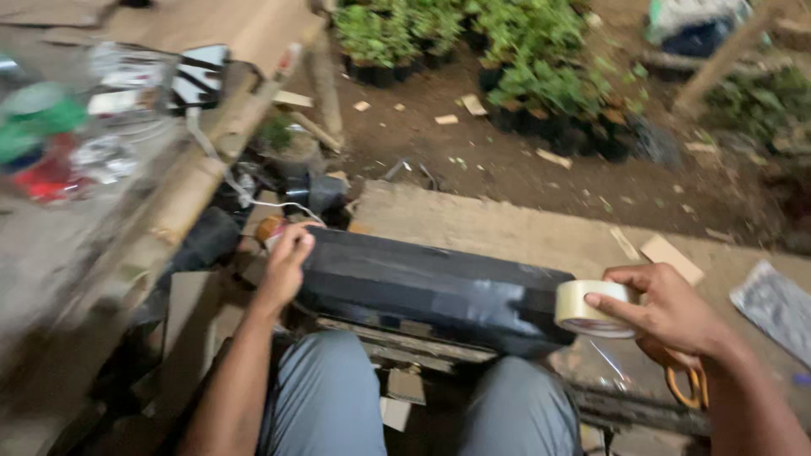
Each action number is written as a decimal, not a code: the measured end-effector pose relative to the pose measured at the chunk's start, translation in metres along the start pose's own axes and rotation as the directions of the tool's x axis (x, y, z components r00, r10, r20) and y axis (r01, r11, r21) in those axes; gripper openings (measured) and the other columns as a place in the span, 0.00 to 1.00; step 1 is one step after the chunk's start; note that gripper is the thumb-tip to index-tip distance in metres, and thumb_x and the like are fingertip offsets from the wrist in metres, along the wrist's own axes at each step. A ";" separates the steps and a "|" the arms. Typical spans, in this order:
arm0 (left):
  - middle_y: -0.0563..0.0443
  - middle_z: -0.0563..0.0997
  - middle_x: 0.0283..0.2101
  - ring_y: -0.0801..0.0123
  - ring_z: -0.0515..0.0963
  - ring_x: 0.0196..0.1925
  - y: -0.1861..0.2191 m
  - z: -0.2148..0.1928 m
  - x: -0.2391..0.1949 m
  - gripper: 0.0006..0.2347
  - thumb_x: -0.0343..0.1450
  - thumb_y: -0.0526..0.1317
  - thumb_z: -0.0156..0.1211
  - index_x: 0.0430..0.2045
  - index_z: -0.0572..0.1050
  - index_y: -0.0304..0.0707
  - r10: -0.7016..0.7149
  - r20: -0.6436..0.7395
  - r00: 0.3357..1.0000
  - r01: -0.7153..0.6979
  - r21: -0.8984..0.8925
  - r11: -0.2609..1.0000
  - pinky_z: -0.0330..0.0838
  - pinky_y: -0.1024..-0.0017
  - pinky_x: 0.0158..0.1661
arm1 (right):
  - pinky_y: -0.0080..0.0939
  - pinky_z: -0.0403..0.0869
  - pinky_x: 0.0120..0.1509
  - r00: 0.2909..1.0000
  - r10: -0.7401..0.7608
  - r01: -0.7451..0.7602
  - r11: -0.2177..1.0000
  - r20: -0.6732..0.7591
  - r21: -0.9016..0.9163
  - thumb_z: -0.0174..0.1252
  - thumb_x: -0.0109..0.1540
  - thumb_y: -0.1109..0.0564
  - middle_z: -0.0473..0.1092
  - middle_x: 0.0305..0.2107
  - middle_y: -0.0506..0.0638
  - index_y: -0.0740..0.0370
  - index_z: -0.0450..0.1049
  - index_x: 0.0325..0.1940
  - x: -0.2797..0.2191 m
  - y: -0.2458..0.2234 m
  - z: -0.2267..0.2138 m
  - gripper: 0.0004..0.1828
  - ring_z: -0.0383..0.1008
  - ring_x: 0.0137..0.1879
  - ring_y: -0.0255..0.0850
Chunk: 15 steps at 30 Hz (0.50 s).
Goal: The person wraps a black rectangular package with clear packing tape. They repeatedly pull tape from the roll, apply it along the length of the package, and smooth it down with their hands while rotating the package to cover multiple sides.
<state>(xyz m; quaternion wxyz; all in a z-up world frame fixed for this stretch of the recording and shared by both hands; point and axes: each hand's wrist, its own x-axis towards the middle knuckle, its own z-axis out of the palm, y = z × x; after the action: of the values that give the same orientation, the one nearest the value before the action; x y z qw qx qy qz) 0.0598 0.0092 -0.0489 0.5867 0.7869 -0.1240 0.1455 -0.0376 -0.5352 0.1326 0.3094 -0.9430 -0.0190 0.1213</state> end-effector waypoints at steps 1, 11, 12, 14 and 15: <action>0.47 0.79 0.53 0.66 0.74 0.56 0.001 0.001 0.000 0.10 0.79 0.42 0.49 0.41 0.72 0.34 0.046 -0.006 0.999 -0.046 0.045 0.998 0.62 0.69 0.61 | 0.43 0.68 0.28 0.999 0.035 -0.034 0.998 -0.032 0.049 0.64 0.60 0.43 0.72 0.14 0.50 0.64 0.80 0.24 -0.003 0.022 -0.001 0.21 0.68 0.22 0.36; 0.44 0.78 0.57 0.66 0.73 0.58 0.012 0.003 -0.002 0.08 0.80 0.42 0.48 0.38 0.67 0.35 -0.007 0.038 0.999 0.010 -0.068 0.998 0.61 0.69 0.64 | 0.42 0.49 0.23 0.959 0.235 -0.110 0.822 -0.156 0.559 0.60 0.64 0.56 0.54 0.13 0.43 0.65 0.63 0.19 0.007 0.133 0.036 0.22 0.50 0.20 0.34; 0.44 0.78 0.57 0.66 0.73 0.58 0.010 0.003 -0.001 0.08 0.80 0.41 0.49 0.38 0.68 0.34 0.020 0.035 0.999 -0.020 -0.015 1.000 0.62 0.69 0.64 | 0.40 0.50 0.24 0.970 0.146 -0.026 0.858 -0.194 0.513 0.61 0.64 0.56 0.54 0.14 0.42 0.64 0.64 0.18 0.009 0.139 0.038 0.22 0.51 0.22 0.32; 0.44 0.79 0.57 0.66 0.74 0.58 0.006 0.002 0.000 0.08 0.80 0.41 0.49 0.37 0.68 0.34 0.076 0.035 0.996 -0.079 0.089 0.993 0.62 0.69 0.64 | 0.36 0.54 0.27 0.967 -0.040 0.144 0.902 -0.253 0.408 0.62 0.63 0.55 0.56 0.15 0.39 0.62 0.64 0.18 0.014 0.150 0.042 0.21 0.53 0.25 0.27; 0.43 0.78 0.58 0.66 0.73 0.59 0.003 0.002 0.000 0.08 0.80 0.41 0.49 0.38 0.68 0.34 0.060 0.034 0.998 -0.060 0.004 0.998 0.61 0.69 0.65 | 0.35 0.54 0.27 0.963 -0.061 0.165 0.904 -0.263 0.393 0.62 0.63 0.55 0.57 0.15 0.39 0.62 0.65 0.18 0.016 0.156 0.045 0.21 0.53 0.26 0.27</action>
<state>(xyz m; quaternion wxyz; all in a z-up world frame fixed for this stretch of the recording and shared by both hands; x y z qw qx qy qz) 0.0586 0.0065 -0.0469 0.5778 0.7868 -0.1569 0.1499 -0.0393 -0.6337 0.0023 0.5076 -0.8615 -0.0098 -0.0128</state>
